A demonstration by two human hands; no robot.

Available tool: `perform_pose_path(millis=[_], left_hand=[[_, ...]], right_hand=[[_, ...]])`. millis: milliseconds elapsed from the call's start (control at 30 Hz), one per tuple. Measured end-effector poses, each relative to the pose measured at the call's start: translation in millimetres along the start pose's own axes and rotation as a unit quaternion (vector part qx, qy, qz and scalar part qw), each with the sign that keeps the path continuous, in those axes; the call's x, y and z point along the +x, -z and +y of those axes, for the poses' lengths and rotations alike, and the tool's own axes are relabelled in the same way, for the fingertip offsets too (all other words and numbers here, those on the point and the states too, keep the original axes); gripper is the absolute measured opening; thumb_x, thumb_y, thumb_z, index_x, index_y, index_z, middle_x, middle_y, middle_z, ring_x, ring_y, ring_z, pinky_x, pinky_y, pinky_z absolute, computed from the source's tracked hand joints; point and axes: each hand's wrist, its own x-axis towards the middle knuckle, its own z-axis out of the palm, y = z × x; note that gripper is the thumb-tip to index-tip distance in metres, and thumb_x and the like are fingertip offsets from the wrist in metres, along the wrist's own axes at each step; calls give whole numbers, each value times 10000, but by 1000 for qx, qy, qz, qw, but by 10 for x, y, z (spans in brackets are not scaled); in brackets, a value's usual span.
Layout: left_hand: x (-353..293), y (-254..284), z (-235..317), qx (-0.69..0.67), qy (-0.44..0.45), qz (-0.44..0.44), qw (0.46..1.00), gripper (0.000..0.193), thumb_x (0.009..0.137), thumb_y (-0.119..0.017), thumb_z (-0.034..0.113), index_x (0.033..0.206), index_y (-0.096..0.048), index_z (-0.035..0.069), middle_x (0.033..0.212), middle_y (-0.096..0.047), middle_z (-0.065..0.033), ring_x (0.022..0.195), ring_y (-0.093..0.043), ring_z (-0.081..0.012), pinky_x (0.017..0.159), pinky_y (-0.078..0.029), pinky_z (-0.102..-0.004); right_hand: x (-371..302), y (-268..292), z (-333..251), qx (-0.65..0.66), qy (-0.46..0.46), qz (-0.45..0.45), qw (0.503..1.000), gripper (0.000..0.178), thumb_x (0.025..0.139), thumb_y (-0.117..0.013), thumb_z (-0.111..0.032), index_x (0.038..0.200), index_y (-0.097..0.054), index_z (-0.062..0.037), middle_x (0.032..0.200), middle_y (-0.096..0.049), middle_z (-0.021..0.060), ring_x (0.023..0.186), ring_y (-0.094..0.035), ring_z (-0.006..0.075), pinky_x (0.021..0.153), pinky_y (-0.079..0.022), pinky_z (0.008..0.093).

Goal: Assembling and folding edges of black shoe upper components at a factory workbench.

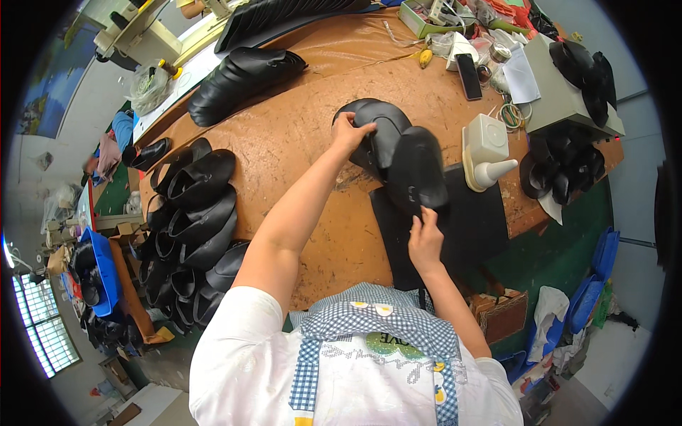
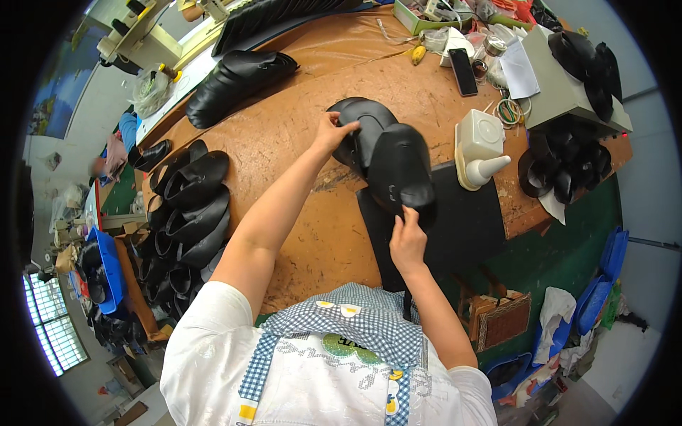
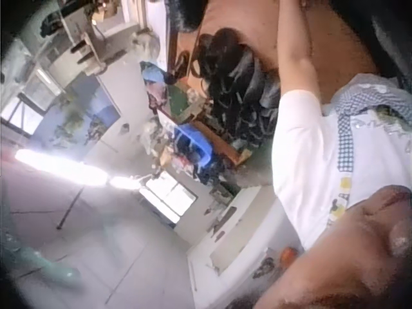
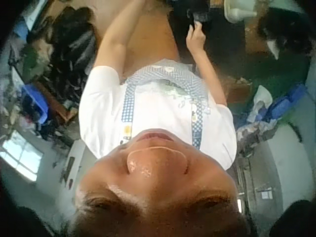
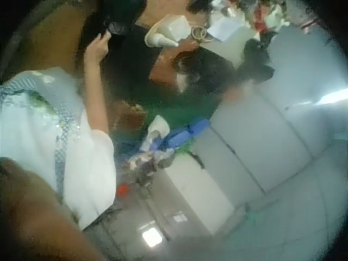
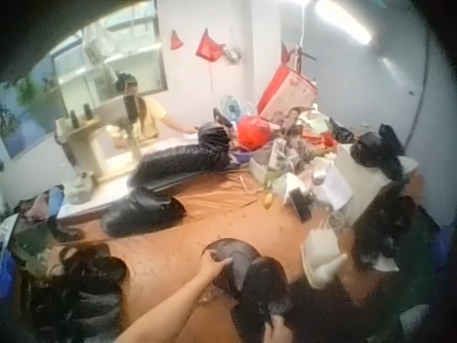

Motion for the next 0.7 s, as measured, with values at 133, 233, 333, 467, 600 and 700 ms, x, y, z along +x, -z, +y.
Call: perform_pose_path(millis=[133, 233, 333, 467, 600, 700], left_hand=[[12, -136, 49, 22, -3, -32, 999, 459, 749, -771, 419, 818, -686, -27, 805, -686, -203, 755, -669, -322, 714, -507, -399], [43, -134, 57, 46, 36, 25, 998, 487, 843, -669, 431, 725, -657, -41, 683, -633, -222, 686, -659, -325, 659, -485, -429], [97, -57, -15, 28, 87, 31, 995, 541, 894, -601, 432, 676, -622, -63, 640, -595, -248, 665, -648, -342, 638, -470, -441], [35, -68, 98, -27, 127, 4, 992, 551, 901, -592, 445, 688, -612, -63, 664, -604, -249, 694, -646, -354, 663, -482, -436], [-17, -130, -1, 79, -53, 59, 994, 552, 927, -544, 452, 734, -622, -59, 743, -627, -269, 751, -649, -365, 704, -493, -437], [26, -99, 18, 133, -35, 52, 989, 548, 942, -523, 451, 757, -634, -53, 773, -634, -278, 770, -649, -375, 719, -493, -446]], right_hand=[[127, -293, 216, -134, -10, -122, 983, 288, 889, -587, -72, 1139, -494, 37, 909, -641, 252, 834, -650, 395, 681, -532, 452], [105, -393, 230, -169, -7, -160, 972, 278, 868, -613, -90, 1093, -510, 39, 823, -627, 246, 760, -645, 402, 641, -537, 462], [64, -383, 256, -168, -4, -225, 960, 243, 864, -612, -82, 1059, -528, 39, 802, -623, 243, 721, -639, 403, 613, -535, 467], [67, -263, 230, -153, 16, -186, 970, 248, 860, -611, -73, 1073, -541, 33, 796, -622, 242, 716, -634, 411, 624, -530, 473], [121, -261, 99, -175, 25, -199, 964, 346, 852, -625, -68, 1167, -518, 27, 918, -604, 234, 805, -629, 398, 667, -534, 463], [288, -238, -190, -204, 55, -105, 972, 430, 820, -650, -58, 1209, -491, 33, 1067, -533, 208, 913, -605, 347, 678, -556, 408]])
